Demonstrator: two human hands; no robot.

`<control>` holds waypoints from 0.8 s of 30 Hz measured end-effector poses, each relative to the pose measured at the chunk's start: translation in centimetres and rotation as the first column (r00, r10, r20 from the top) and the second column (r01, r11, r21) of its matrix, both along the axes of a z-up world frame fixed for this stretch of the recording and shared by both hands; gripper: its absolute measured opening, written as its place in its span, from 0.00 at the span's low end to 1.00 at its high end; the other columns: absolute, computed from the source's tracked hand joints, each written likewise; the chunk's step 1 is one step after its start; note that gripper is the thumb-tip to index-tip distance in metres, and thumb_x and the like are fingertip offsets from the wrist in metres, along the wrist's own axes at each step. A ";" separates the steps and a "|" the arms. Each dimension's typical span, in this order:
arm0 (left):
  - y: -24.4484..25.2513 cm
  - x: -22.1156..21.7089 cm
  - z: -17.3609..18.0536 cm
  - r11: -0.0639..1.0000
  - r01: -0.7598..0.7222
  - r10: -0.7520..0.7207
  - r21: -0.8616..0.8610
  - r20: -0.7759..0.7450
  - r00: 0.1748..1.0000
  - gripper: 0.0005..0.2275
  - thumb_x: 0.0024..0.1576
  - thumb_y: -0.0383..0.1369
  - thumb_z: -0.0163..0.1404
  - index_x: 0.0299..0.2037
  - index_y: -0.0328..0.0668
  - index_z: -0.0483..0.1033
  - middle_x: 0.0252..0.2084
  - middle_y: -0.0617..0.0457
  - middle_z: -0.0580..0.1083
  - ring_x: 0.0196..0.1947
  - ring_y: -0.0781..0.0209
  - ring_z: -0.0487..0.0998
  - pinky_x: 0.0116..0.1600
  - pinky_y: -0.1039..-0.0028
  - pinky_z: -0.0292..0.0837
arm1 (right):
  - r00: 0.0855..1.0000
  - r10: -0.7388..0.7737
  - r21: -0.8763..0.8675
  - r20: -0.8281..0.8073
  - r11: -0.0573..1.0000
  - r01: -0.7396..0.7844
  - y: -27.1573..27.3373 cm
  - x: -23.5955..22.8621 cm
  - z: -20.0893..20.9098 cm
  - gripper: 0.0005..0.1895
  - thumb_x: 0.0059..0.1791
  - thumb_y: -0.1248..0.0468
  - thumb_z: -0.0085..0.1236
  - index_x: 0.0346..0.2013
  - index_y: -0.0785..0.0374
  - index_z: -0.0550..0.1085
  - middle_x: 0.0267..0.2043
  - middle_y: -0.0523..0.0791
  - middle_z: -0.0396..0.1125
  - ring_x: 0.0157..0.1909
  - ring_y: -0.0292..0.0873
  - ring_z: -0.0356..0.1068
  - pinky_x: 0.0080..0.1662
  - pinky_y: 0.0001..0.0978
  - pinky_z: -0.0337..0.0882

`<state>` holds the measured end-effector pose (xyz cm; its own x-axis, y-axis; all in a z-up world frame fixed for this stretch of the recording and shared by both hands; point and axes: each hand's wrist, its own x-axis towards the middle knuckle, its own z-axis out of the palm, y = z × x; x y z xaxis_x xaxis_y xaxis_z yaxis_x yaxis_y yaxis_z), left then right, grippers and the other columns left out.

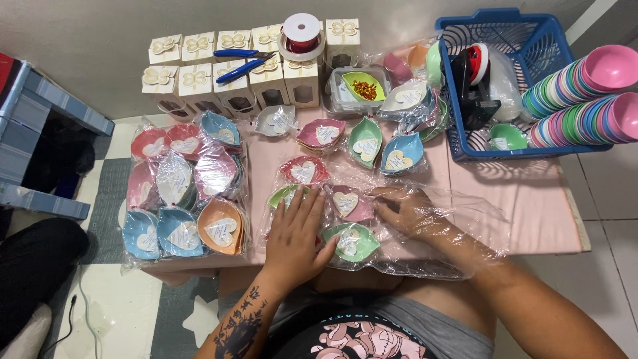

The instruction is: The person is picking up small, colorful, leaf-shaped bowls from a table and packing them into a clear plastic bag.

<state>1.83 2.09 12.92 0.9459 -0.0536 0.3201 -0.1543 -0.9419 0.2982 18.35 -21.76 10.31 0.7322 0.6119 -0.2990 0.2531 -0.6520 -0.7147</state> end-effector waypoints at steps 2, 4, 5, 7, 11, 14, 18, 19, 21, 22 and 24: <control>0.0 0.0 -0.5 0.999 -0.022 0.021 0.025 0.019 1.000 0.38 0.59 0.52 0.53 0.76 0.39 0.58 0.77 0.40 0.60 0.77 0.35 0.55 0.72 0.41 0.52 | 0.993 -0.030 0.037 0.115 0.999 0.026 -0.2 0.0 1.4 0.18 0.53 0.54 0.57 0.57 0.47 0.81 0.49 0.48 0.79 0.57 0.52 0.78 0.58 0.49 0.76; -0.1 0.0 -0.3 0.999 -0.024 0.024 0.023 0.019 1.000 0.38 0.59 0.53 0.53 0.75 0.39 0.59 0.77 0.40 0.60 0.77 0.35 0.55 0.72 0.41 0.52 | 0.992 -0.086 0.013 0.094 0.996 0.085 0.2 -0.4 1.6 0.18 0.52 0.53 0.55 0.57 0.44 0.81 0.53 0.48 0.77 0.59 0.53 0.75 0.62 0.50 0.74; -0.1 0.0 -0.2 0.999 -0.025 0.025 0.021 0.019 1.000 0.38 0.59 0.53 0.53 0.75 0.39 0.60 0.76 0.40 0.61 0.77 0.35 0.56 0.72 0.41 0.52 | 0.987 -0.143 -0.013 0.075 0.989 0.144 0.4 -0.5 1.8 0.19 0.52 0.53 0.53 0.57 0.42 0.82 0.56 0.48 0.75 0.62 0.54 0.73 0.65 0.50 0.71; -0.1 0.1 -0.4 0.999 -0.023 0.022 0.035 0.016 1.000 0.39 0.57 0.56 0.53 0.75 0.41 0.60 0.76 0.40 0.60 0.77 0.35 0.56 0.72 0.40 0.52 | 0.980 -0.191 -0.054 0.048 0.980 0.194 0.5 -1.1 2.4 0.19 0.53 0.53 0.52 0.57 0.38 0.81 0.54 0.46 0.76 0.60 0.52 0.75 0.64 0.47 0.73; -0.3 0.1 0.3 0.999 -0.017 0.016 0.050 0.013 1.000 0.42 0.53 0.60 0.56 0.75 0.48 0.61 0.76 0.41 0.60 0.76 0.33 0.56 0.70 0.37 0.53 | 0.935 -0.319 0.068 -0.152 0.941 0.332 0.6 0.0 2.7 0.17 0.57 0.59 0.49 0.58 0.49 0.79 0.30 0.51 0.79 0.33 0.43 0.82 0.41 0.30 0.84; -0.3 0.1 0.0 0.999 -0.023 0.022 0.047 0.013 1.000 0.42 0.53 0.61 0.56 0.75 0.50 0.61 0.76 0.41 0.60 0.77 0.34 0.55 0.71 0.37 0.53 | 0.956 -0.292 -0.061 -0.021 0.955 0.290 0.8 -0.8 4.0 0.19 0.56 0.61 0.49 0.59 0.41 0.79 0.49 0.51 0.76 0.37 0.45 0.82 0.47 0.40 0.84; -0.3 0.1 -0.2 0.999 -0.027 0.026 0.046 0.016 1.000 0.42 0.52 0.61 0.56 0.75 0.50 0.62 0.75 0.41 0.60 0.76 0.33 0.57 0.70 0.37 0.53 | 0.973 -0.230 -0.139 -0.031 0.965 0.224 0.9 -1.3 5.6 0.20 0.56 0.58 0.47 0.60 0.36 0.78 0.55 0.51 0.73 0.48 0.52 0.81 0.58 0.47 0.79; -0.3 0.1 -0.2 0.998 -0.031 0.030 0.049 0.021 0.999 0.42 0.52 0.61 0.56 0.75 0.50 0.62 0.75 0.41 0.61 0.76 0.33 0.57 0.70 0.37 0.54 | 0.974 -0.215 -0.023 -0.074 0.977 0.214 0.9 -0.6 5.2 0.20 0.56 0.61 0.46 0.60 0.43 0.78 0.53 0.54 0.75 0.44 0.51 0.81 0.53 0.45 0.81; -0.3 0.2 -0.3 0.998 -0.033 0.032 0.051 0.025 0.999 0.43 0.52 0.61 0.57 0.75 0.51 0.61 0.75 0.41 0.61 0.76 0.34 0.57 0.70 0.37 0.54 | 0.973 -0.198 0.091 -0.116 0.974 0.209 0.7 0.0 4.2 0.20 0.56 0.63 0.46 0.60 0.50 0.78 0.51 0.56 0.76 0.40 0.51 0.82 0.48 0.42 0.84; -0.3 0.2 -0.4 0.998 -0.030 0.029 0.052 0.019 0.999 0.42 0.52 0.60 0.57 0.75 0.51 0.62 0.75 0.40 0.60 0.76 0.33 0.56 0.70 0.37 0.53 | 0.984 -0.152 0.111 -0.092 0.981 0.162 0.6 0.0 3.7 0.18 0.56 0.63 0.49 0.59 0.54 0.79 0.53 0.56 0.75 0.39 0.50 0.82 0.45 0.43 0.84; -0.3 0.2 -0.4 0.998 -0.028 0.027 0.053 0.014 1.000 0.42 0.52 0.60 0.57 0.75 0.51 0.62 0.76 0.40 0.59 0.77 0.32 0.55 0.70 0.36 0.53 | 0.992 -0.106 0.130 -0.065 0.985 0.113 0.7 -0.3 3.7 0.18 0.55 0.64 0.53 0.59 0.58 0.79 0.55 0.55 0.74 0.37 0.50 0.82 0.42 0.44 0.84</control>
